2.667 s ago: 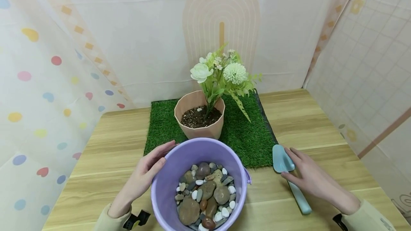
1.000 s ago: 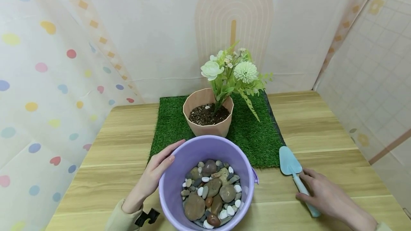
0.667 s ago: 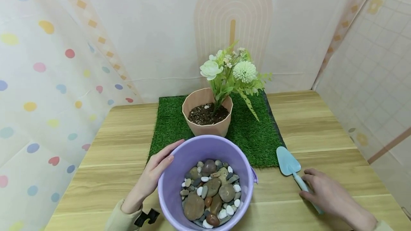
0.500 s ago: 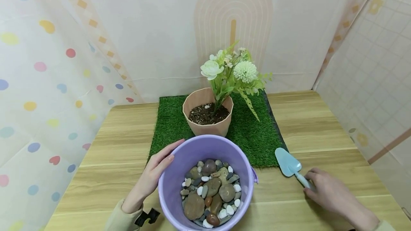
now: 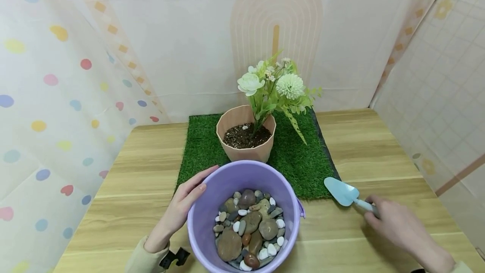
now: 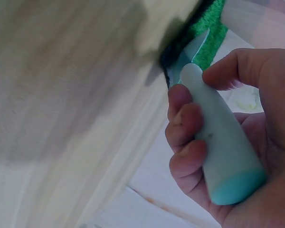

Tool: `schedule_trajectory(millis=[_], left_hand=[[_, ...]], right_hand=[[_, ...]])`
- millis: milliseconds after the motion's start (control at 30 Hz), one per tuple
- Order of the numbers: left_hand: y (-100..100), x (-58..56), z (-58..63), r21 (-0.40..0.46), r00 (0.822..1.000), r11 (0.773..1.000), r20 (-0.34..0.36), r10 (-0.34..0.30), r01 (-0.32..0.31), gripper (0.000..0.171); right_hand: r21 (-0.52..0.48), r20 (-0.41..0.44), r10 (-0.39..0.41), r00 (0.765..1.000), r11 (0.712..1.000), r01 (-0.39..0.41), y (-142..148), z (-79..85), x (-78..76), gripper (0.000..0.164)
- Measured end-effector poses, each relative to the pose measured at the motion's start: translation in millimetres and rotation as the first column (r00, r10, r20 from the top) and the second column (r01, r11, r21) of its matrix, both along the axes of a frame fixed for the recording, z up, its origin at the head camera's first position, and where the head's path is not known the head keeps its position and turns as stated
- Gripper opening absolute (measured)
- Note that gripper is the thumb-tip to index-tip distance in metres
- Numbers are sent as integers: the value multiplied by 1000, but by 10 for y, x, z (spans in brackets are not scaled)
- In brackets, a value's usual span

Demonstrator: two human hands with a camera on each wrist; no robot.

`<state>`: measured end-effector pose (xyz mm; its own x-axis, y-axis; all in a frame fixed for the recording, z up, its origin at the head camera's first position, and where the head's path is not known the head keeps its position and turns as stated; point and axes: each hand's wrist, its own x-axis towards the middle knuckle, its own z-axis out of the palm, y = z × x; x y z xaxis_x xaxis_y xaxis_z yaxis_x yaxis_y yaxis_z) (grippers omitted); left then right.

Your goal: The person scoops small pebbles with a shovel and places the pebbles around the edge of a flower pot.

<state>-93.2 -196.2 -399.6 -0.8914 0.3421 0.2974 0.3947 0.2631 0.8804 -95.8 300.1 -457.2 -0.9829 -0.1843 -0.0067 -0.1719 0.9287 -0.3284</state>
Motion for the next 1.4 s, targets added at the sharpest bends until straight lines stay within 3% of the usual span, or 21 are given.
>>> schedule_trajectory(millis=[400,633,833,1000,1400], left_hand=[[-6,6,-19,-1,1000,1000,0,9,-9,46],[-26,3,-27,0,1000,1000,10,20,-20,45],[-24,16,-35,20,1000,1000,10,14,-14,45],[-12,11,-34,29,1000,1000,-3,12,-12,45],[21,14,-28,43,1000,999,3,6,-6,46]], right_hand=[[11,-120,-2,993,1000,4,-99,195,-16,20],[-20,-189,23,982,999,-27,-252,447,-25,22],[-56,-305,43,952,996,-63,-417,658,-18,12],[-81,-356,59,933,992,-93,-563,836,14,14],[-7,-484,233,844,963,-270,-958,1171,70,22]])
